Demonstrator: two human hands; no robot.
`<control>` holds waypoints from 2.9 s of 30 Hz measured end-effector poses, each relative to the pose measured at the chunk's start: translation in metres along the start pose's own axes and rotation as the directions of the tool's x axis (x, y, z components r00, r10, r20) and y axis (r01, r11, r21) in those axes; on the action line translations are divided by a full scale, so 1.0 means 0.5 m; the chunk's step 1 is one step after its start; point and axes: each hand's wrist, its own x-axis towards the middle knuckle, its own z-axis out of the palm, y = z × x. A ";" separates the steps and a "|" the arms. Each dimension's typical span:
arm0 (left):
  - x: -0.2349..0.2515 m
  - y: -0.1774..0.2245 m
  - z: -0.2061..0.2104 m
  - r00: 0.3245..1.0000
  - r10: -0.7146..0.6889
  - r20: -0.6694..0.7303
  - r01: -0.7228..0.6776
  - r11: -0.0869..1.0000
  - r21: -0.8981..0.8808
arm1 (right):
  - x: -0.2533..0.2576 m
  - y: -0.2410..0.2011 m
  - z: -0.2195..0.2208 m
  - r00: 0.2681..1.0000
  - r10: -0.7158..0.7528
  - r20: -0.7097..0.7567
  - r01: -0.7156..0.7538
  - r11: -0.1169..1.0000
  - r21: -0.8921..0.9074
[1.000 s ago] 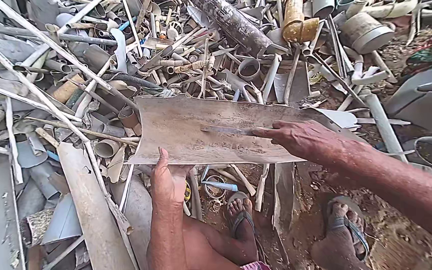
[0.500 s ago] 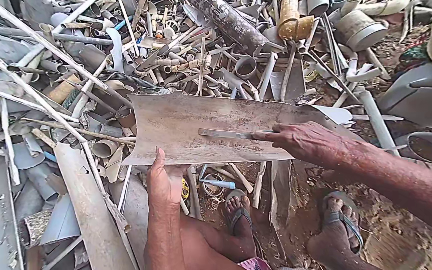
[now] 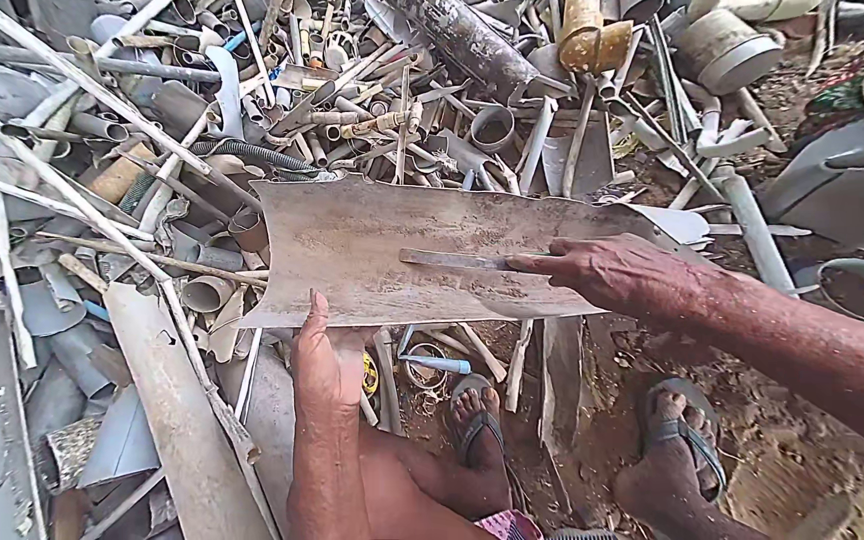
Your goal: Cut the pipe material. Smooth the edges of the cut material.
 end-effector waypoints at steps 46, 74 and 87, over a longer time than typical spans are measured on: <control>-0.005 0.002 -0.012 0.991 0.080 0.104 -0.074 0.995 -0.062 | -0.146 0.078 0.022 0.999 -0.014 0.031 0.016 0.999 -0.038; -0.007 -0.001 -0.019 0.985 0.116 0.125 -0.110 0.993 -0.051 | -0.199 0.101 0.059 0.998 0.055 -0.009 -0.056 0.997 -0.048; -0.010 0.002 -0.028 0.981 0.111 0.159 -0.106 0.994 -0.039 | -0.125 0.040 0.048 0.990 -0.089 -0.113 0.087 0.996 -0.026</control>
